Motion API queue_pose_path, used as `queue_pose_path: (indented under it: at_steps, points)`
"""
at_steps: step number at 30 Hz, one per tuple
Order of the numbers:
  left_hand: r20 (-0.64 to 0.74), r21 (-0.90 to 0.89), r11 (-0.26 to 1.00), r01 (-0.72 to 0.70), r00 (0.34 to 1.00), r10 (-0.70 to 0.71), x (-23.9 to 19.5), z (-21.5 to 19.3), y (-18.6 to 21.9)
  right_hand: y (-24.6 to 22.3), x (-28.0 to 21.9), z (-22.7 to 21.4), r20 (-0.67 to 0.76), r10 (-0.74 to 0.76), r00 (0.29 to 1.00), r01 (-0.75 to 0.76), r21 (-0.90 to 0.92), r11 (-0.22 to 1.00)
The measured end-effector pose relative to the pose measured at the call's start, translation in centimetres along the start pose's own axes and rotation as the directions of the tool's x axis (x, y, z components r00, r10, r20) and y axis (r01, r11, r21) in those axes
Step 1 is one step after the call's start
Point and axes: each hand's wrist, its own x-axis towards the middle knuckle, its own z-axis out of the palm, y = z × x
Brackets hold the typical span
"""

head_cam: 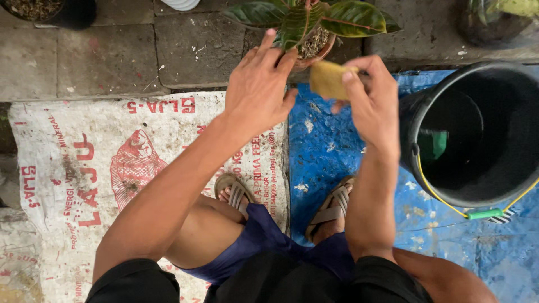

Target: The person sits on the floor and wipes the leaves of a potted plant using a wet sponge. They repeatedly dip the sponge into a bucket of water and wipe each leaf individually.

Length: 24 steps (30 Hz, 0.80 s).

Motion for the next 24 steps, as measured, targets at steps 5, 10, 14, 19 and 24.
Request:
queue_pose_path:
  at_steps: [5, 10, 14, 19, 24]
  points:
    - [0.144, -0.136, 0.982, 0.128, 0.984, -0.108, 1.7, 0.4, -1.9, 3.6, 1.9, 3.8, -0.124, 0.040, 0.991, -0.002, 0.287, 0.958]
    - [-0.114, -0.299, 0.948, -0.105, 0.991, 0.074, 2.9, 1.9, -3.6, 5.6, 2.1, 8.8, -0.288, -0.349, 0.892, 0.289, -0.231, 0.929]
    - [0.091, -0.550, 0.797, 0.252, 0.966, -0.243, 3.1, 2.7, -3.9, 6.9, 3.9, 9.8, -0.164, -0.704, 0.691, 0.452, -0.662, 0.598]
    - [0.052, -0.663, 0.717, 0.215, 0.969, -0.242, 3.3, 2.1, -3.8, 8.0, 4.3, 9.5, -0.307, -0.457, 0.835, 0.267, -0.501, 0.823]
    - [0.018, -0.760, 0.643, 0.100, 0.991, -0.134, 3.0, 1.7, -3.9, 7.4, 4.9, 9.6, -0.253, -0.627, 0.736, 0.435, -0.532, 0.726]
